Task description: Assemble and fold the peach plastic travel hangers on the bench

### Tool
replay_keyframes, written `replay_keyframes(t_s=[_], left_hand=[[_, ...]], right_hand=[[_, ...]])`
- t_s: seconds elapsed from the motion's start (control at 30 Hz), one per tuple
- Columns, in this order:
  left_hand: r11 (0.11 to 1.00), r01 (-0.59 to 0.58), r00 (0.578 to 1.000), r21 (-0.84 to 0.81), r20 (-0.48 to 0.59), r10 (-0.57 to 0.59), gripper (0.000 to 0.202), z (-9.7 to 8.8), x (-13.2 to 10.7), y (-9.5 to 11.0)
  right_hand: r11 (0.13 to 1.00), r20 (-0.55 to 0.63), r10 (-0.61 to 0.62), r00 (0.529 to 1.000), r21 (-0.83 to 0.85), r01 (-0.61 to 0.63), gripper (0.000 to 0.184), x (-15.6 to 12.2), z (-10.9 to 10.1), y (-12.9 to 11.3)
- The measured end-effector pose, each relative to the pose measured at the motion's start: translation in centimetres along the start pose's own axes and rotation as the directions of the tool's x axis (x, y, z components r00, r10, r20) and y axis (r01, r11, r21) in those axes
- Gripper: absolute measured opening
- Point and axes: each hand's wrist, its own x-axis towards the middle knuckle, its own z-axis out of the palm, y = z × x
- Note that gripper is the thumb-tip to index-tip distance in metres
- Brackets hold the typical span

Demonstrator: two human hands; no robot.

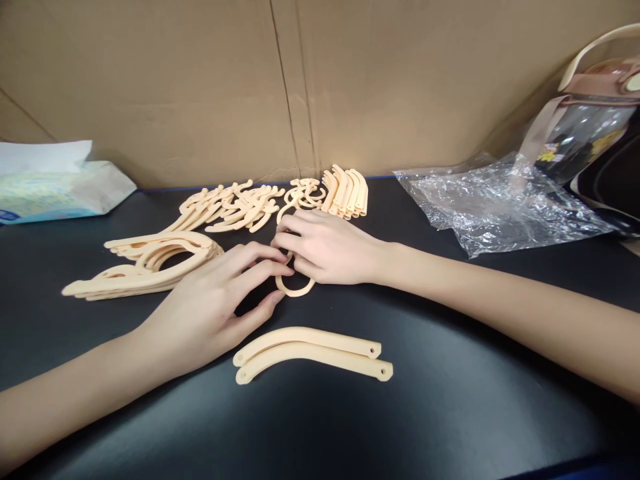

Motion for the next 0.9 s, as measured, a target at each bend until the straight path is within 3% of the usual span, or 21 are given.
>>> replay_keyframes(t_s=[0.9], left_hand=[[1.0, -0.008, 1.0, 0.011, 0.0, 0.008, 0.022, -0.02, 0.13, 0.01]], right_hand=[[1.0, -0.032, -0.001, 0.999, -0.008, 0.001, 0.028, -0.07, 0.04, 0.04]])
